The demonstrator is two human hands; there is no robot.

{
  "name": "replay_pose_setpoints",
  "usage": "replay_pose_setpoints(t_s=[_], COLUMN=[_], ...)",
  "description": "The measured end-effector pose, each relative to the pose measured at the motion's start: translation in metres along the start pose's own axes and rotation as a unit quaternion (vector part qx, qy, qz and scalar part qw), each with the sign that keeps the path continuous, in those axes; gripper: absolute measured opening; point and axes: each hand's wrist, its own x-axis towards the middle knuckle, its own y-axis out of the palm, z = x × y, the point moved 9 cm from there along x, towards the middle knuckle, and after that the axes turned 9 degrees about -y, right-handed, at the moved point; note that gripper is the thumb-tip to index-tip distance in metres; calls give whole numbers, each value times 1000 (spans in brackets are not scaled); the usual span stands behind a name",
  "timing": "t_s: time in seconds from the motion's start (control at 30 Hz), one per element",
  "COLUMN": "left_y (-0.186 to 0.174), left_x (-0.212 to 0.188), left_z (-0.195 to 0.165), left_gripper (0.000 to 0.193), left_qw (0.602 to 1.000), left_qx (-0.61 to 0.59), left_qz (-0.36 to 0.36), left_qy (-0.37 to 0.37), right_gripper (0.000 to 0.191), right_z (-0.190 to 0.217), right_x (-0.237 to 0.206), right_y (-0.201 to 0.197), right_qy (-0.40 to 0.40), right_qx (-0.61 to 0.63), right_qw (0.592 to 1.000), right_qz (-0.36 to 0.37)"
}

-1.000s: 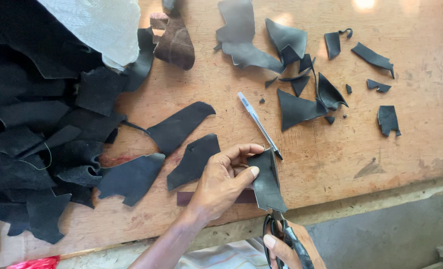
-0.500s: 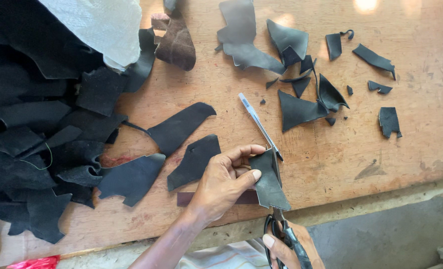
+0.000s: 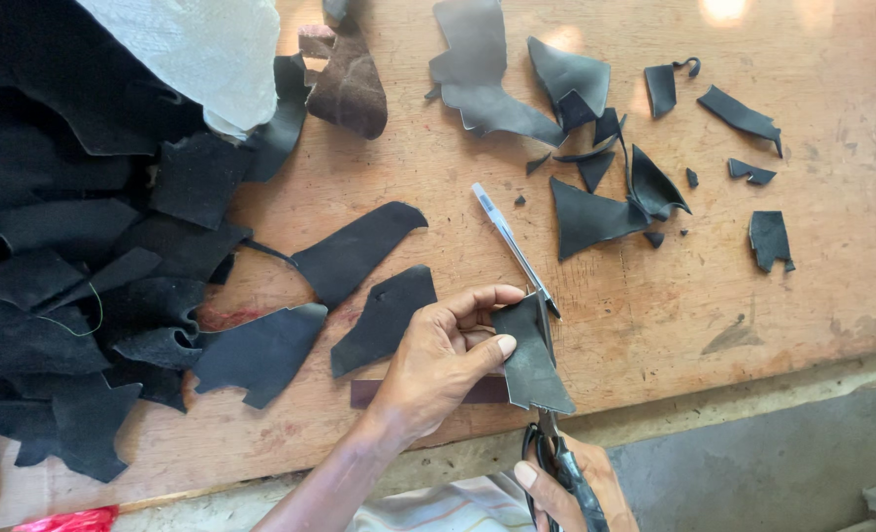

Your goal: The person uses a brown leather template to mark and cut black leather pieces on a wooden workbench. They align the template, trace its outline with a pen, and then cut the leather with scissors, repeating the process for multiple pieces.

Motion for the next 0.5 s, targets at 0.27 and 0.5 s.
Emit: replay_pose_setpoints(t_s=[0.27,0.5], left_y=[2,4], left_x=[-1,-2], left_z=[2,6], left_gripper=[44,46], left_qw=[999,996], left_qx=[-37,-81], left_qz=[8,24], left_qy=[-3,-3], right_gripper=[33,29], right_z=[-5,-3], right_x=[3,1], right_y=[2,6], right_qy=[-25,-32], right_qx=[4,-17], right_qw=[1000,998], right_qz=[-9,-55])
